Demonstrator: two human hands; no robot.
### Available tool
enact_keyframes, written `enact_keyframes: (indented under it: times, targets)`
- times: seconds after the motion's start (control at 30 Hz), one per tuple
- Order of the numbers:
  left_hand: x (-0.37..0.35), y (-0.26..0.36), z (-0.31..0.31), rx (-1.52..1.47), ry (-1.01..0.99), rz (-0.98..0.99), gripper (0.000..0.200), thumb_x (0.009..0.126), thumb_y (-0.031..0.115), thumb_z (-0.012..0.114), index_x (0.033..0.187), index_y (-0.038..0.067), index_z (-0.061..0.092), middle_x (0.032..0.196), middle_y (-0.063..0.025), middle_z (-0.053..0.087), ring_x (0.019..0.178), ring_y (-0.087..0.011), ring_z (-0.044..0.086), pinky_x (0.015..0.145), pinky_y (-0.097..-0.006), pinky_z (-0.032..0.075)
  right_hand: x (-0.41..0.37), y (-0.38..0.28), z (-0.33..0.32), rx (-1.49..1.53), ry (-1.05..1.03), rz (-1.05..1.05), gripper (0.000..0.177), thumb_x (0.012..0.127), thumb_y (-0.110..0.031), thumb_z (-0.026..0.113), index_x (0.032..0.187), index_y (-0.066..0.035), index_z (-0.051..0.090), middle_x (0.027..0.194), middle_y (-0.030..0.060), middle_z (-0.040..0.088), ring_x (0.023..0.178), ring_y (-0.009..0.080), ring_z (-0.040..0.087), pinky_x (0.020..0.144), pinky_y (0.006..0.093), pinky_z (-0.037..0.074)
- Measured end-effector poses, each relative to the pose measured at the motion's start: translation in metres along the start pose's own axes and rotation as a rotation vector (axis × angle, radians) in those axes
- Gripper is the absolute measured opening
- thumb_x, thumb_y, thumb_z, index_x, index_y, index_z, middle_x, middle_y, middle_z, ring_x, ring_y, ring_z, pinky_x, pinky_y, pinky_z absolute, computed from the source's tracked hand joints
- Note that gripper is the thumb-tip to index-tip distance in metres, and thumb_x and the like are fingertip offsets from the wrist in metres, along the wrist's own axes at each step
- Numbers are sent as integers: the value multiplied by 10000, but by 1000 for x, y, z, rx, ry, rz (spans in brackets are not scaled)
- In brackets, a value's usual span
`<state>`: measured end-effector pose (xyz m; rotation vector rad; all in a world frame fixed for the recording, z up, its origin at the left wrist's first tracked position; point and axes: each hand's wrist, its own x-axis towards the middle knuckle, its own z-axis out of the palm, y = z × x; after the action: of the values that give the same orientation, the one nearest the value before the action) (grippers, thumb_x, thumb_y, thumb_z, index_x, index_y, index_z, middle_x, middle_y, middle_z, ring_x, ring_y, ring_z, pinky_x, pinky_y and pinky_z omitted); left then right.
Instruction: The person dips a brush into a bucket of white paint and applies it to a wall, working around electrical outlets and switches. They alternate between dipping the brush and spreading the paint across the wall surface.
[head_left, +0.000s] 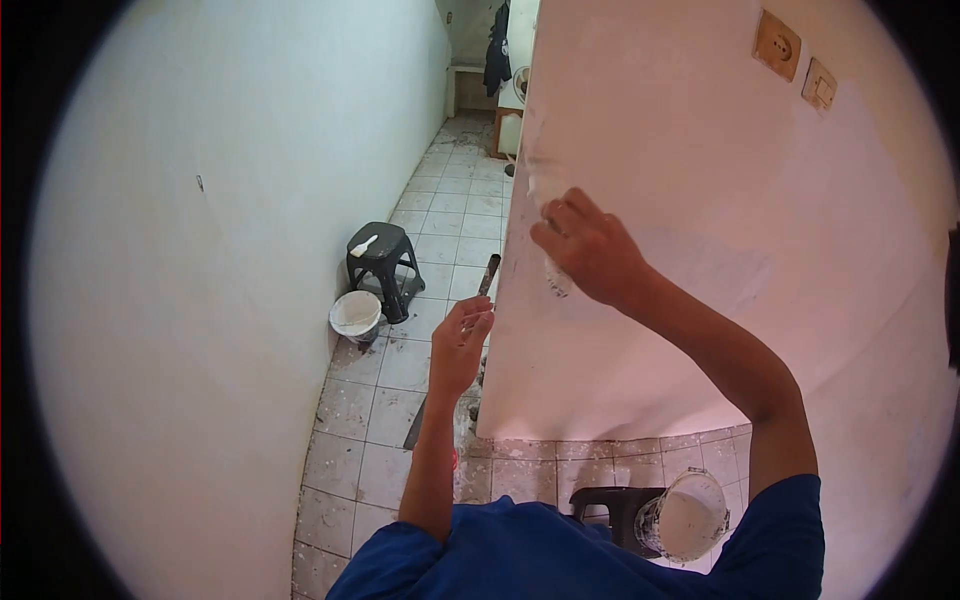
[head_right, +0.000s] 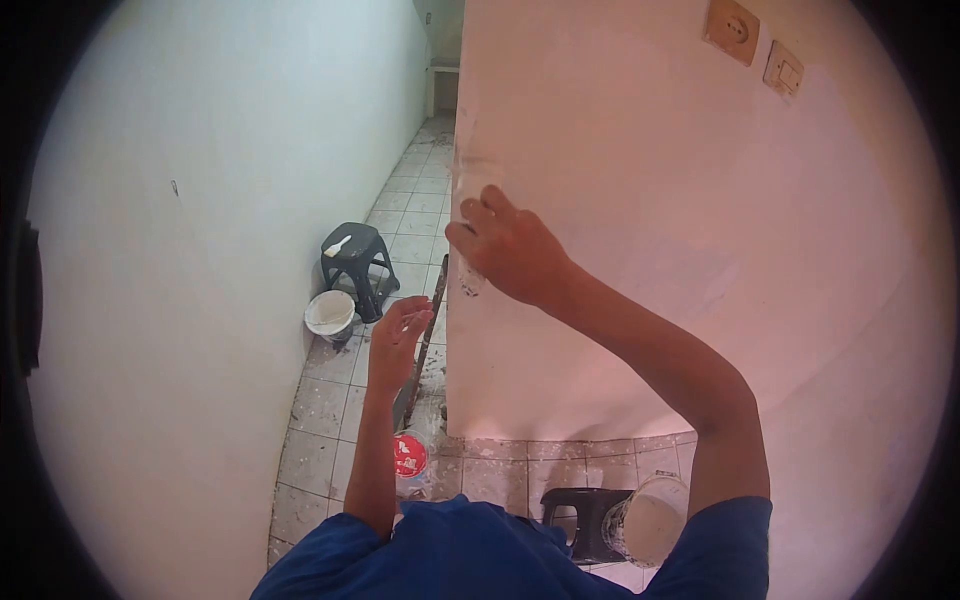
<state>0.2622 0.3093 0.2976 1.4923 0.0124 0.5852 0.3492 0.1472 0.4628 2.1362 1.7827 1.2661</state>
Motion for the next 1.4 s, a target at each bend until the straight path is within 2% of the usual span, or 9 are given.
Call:
enact_keyframes:
  times: [0.13, 0.23, 0.43, 0.6, 0.7, 0.97, 1.07, 1.17, 1.4]
  targets:
    - [-5, 0, 1, 14, -2, 20, 305, 947, 184, 597, 1170, -23, 580, 1102, -128, 646, 1022, -186, 614, 888, -303, 479, -43, -25, 55, 39, -96, -156, 57, 740, -81, 616, 770, -82, 567, 857, 57, 567, 881, 210, 570, 531, 261, 526]
    - [-6, -10, -9, 55, 19, 39, 321, 950, 206, 599, 1179, -18, 581, 1093, -121, 646, 1015, -184, 608, 851, -308, 500, -46, -32, 36, 105, -181, -115, 46, 752, -88, 608, 771, -83, 567, 849, 59, 564, 889, 209, 568, 527, 259, 527]
    - [-4, -4, -6, 28, 36, 8, 302, 948, 202, 604, 1162, -11, 591, 1090, -108, 650, 1002, -174, 608, 835, -305, 499, 10, 4, -5, -17, 190, 24, 50, 752, -91, 613, 778, -82, 572, 848, 71, 558, 898, 217, 566, 538, 268, 535]
    - [-9, -5, -6, 42, 10, 7, 306, 951, 192, 590, 1172, -20, 573, 1128, -138, 637, 1045, -187, 606, 912, -312, 470, -36, -28, 63, 34, -53, -145, 60, 741, -90, 617, 764, -74, 564, 843, 75, 552, 864, 232, 572, 563, 285, 548]
    - [-13, -2, -13, 107, 45, 17, 290, 945, 188, 608, 1156, -11, 593, 1085, -114, 651, 1007, -166, 605, 819, -279, 495, -44, -41, 52, 120, -87, -129, 73, 738, -90, 619, 745, -76, 547, 836, 72, 544, 853, 222, 567, 557, 284, 545]
    - [-10, -13, -6, 24, 20, -41, 302, 946, 157, 595, 1176, -37, 563, 1113, -139, 641, 1034, -191, 611, 911, -297, 472, 11, 1, 16, 37, 82, 2, 61, 744, -84, 629, 800, -77, 605, 968, 96, 597, 950, 234, 570, 566, 271, 553]
    - [-12, -16, -8, 15, 13, -37, 300, 947, 158, 594, 1174, -37, 565, 1107, -138, 643, 1029, -189, 612, 910, -291, 471, -28, -25, 66, 67, -107, -147, 80, 737, -84, 631, 814, -78, 607, 966, 93, 597, 948, 237, 571, 577, 276, 560]
    - [-15, -18, -14, 64, 24, -23, 300, 946, 189, 604, 1165, -15, 587, 1096, -120, 649, 1025, -185, 604, 872, -309, 487, -36, -37, 52, 120, -191, -139, 91, 741, -89, 627, 829, -73, 611, 951, 94, 601, 944, 240, 574, 581, 281, 562]
    - [-8, -21, -7, 57, 20, -23, 297, 945, 199, 605, 1161, -5, 599, 1091, -109, 653, 1019, -183, 605, 843, -314, 500, 21, 1, 6, 2, 118, -8, 74, 749, -99, 621, 813, -68, 604, 913, 90, 602, 925, 229, 574, 561, 280, 544]
